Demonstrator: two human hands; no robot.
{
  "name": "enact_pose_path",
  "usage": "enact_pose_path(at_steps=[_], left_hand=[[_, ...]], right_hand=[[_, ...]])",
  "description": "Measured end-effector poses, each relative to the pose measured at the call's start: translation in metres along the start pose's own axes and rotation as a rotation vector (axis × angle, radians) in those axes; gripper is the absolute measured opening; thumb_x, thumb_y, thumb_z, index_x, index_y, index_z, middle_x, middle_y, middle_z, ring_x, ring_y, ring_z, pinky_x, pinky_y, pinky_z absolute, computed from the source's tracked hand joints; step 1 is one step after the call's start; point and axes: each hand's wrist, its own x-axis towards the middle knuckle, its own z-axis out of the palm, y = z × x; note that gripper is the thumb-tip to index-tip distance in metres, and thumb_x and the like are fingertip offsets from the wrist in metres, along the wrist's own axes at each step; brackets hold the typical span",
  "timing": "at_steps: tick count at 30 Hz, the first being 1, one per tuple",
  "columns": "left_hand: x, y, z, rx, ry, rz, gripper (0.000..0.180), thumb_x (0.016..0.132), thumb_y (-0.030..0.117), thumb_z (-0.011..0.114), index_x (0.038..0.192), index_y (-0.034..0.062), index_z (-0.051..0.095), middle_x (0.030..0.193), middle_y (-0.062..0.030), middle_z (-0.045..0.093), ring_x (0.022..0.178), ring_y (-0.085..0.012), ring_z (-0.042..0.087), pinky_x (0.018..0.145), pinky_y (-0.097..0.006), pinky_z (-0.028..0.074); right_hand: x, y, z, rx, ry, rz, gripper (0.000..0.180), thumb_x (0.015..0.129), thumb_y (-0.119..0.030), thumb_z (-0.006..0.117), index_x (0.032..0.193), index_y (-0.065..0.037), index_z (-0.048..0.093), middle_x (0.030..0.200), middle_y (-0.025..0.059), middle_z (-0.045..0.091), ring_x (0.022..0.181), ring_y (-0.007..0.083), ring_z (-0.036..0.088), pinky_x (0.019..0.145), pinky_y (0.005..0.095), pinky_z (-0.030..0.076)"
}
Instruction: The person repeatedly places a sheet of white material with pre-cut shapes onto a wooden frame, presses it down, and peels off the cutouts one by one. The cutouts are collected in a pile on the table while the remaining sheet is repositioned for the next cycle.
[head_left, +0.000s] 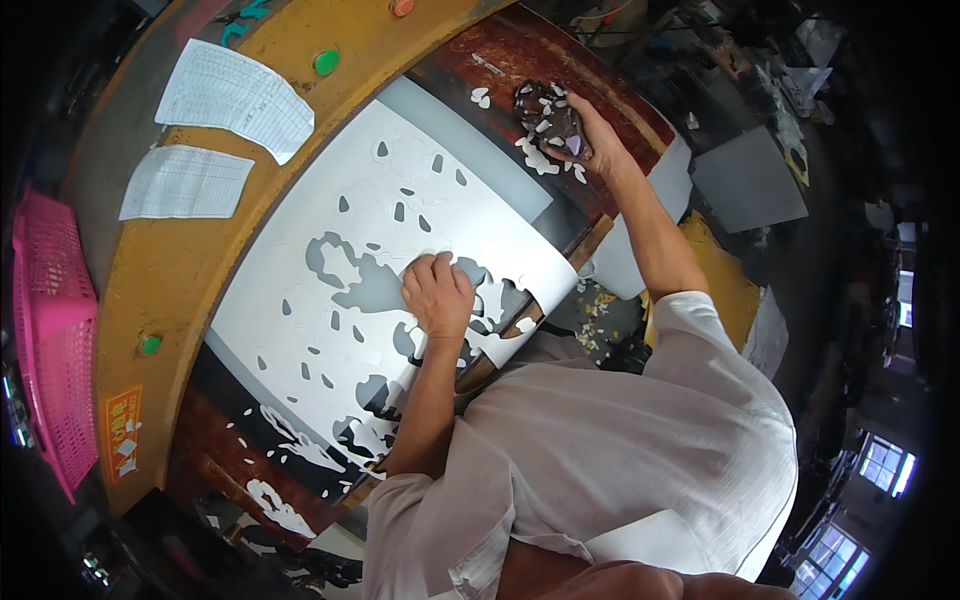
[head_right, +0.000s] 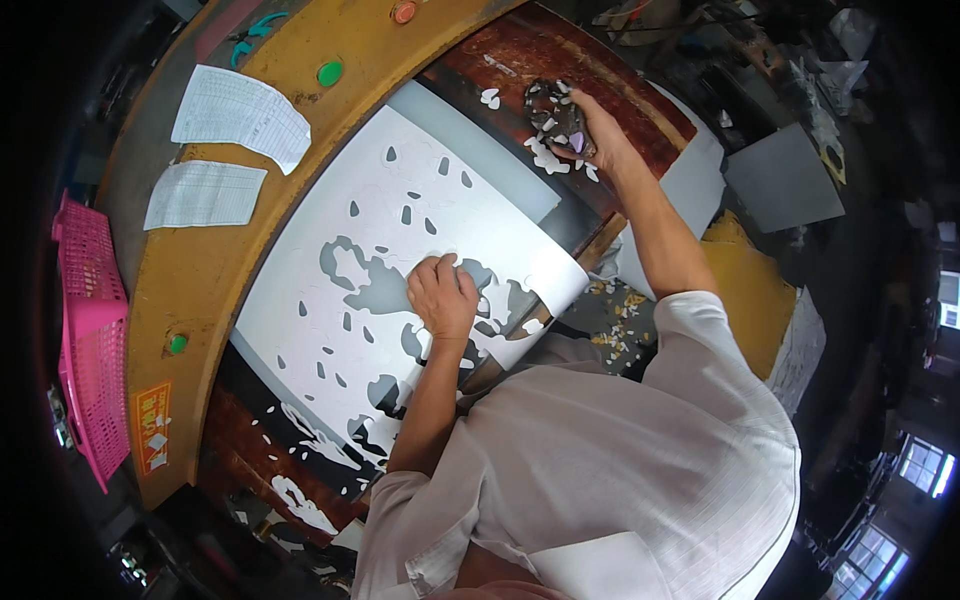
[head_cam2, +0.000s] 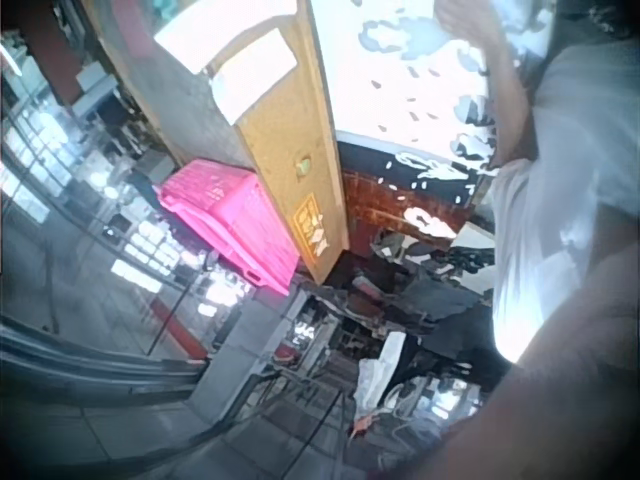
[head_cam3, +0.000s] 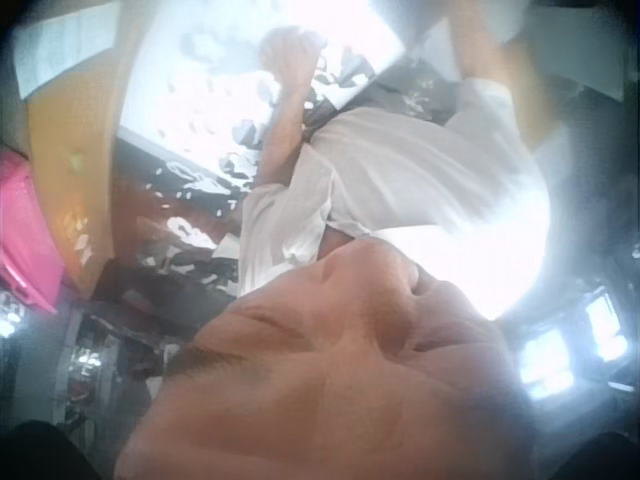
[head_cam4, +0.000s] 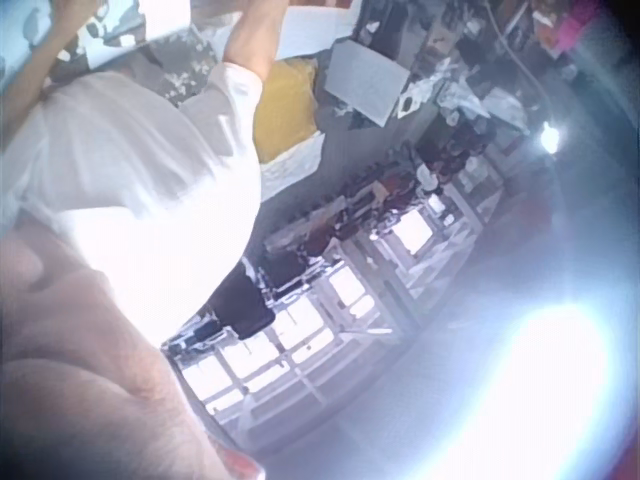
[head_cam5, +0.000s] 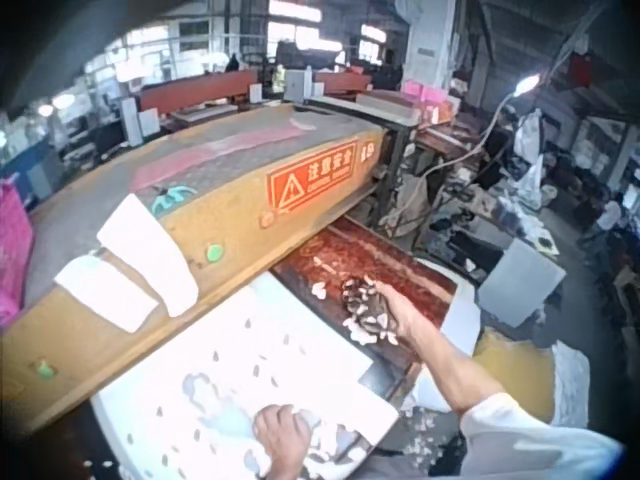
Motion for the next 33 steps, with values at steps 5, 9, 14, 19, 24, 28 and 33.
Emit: enact_pose_path(at_steps=[5,9,14,19,24,28,33], left_hand=[[0.006,-0.002,0.0,-0.06,0.047,0.087,0.024,0.089,0.013,0.066,0.111,0.0067,0.071,0.106,-0.0149,0.064,0.105,-0.0382,0.06,0.094,-0.054,0.048],[0.006,0.003,-0.002,0.013,0.104,0.116,0.022,0.092,0.014,0.065,0.113,0.0092,0.07,0.111,-0.0148,0.065,0.106,-0.0386,0.061,0.093,-0.053,0.05],[0.017,0.005,-0.01,0.007,0.063,0.147,0.026,0.091,0.015,0.065,0.115,0.0087,0.073,0.112,-0.0152,0.066,0.107,-0.0403,0.062,0.092,-0.055,0.049],[0.062,-0.013,-0.03,-0.097,0.041,0.223,0.031,0.09,0.019,0.066,0.117,0.0052,0.072,0.114,-0.0197,0.065,0.107,-0.0425,0.059,0.095,-0.056,0.046],[0.094,0.015,-0.058,-0.026,-0.125,0.055,0.034,0.081,0.009,0.073,0.114,0.0084,0.073,0.114,-0.0119,0.067,0.11,-0.0358,0.061,0.095,-0.05,0.048],[0.133,0.043,-0.054,-0.133,-0.093,-0.003,0.04,0.083,0.013,0.075,0.122,0.0043,0.071,0.123,-0.0125,0.067,0.115,-0.0361,0.061,0.098,-0.048,0.048],[0.179,0.059,-0.039,-0.195,-0.186,0.016,0.057,0.083,0.018,0.078,0.135,-0.0017,0.064,0.136,-0.0175,0.063,0.122,-0.0386,0.058,0.104,-0.049,0.047]], right_hand=[[-0.001,0.017,0.032,-1.089,0.0,-0.592,0.061,0.088,-0.037,0.073,0.141,-0.008,0.067,0.132,0.0183,0.072,0.104,0.0295,0.075,0.093,0.0388,0.06],[-0.015,0.044,0.049,-1.421,0.091,-0.75,0.054,0.087,-0.041,0.065,0.14,-0.034,0.07,0.13,0.0193,0.067,0.104,0.0382,0.072,0.089,0.0537,0.06],[-0.029,0.051,0.057,-1.511,0.075,-0.553,0.056,0.088,-0.036,0.066,0.143,-0.036,0.066,0.151,0.0192,0.052,0.123,0.0489,0.061,0.102,0.063,0.051],[-0.038,0.012,0.075,-1.442,0.086,-0.997,0.03,0.095,-0.026,0.063,0.119,-0.013,0.076,0.102,0.0178,0.076,0.096,0.0351,0.074,0.079,0.052,0.059],[-0.088,0.001,0.084,-1.461,-0.207,-0.542,0.046,0.094,-0.033,0.071,0.119,0.005,0.069,0.113,0.0282,0.073,0.103,0.0461,0.071,0.095,0.0487,0.055],[-0.084,0.008,0.093,-1.224,-0.182,-0.382,0.05,0.091,-0.036,0.076,0.118,0.006,0.07,0.099,0.025,0.075,0.091,0.0384,0.074,0.083,0.0433,0.057],[-0.054,0.004,0.1,-0.709,-0.233,0.143,0.05,0.091,-0.033,0.083,0.123,0.005,0.073,0.101,0.0088,0.077,0.083,0.0133,0.07,0.07,0.0284,0.056]])
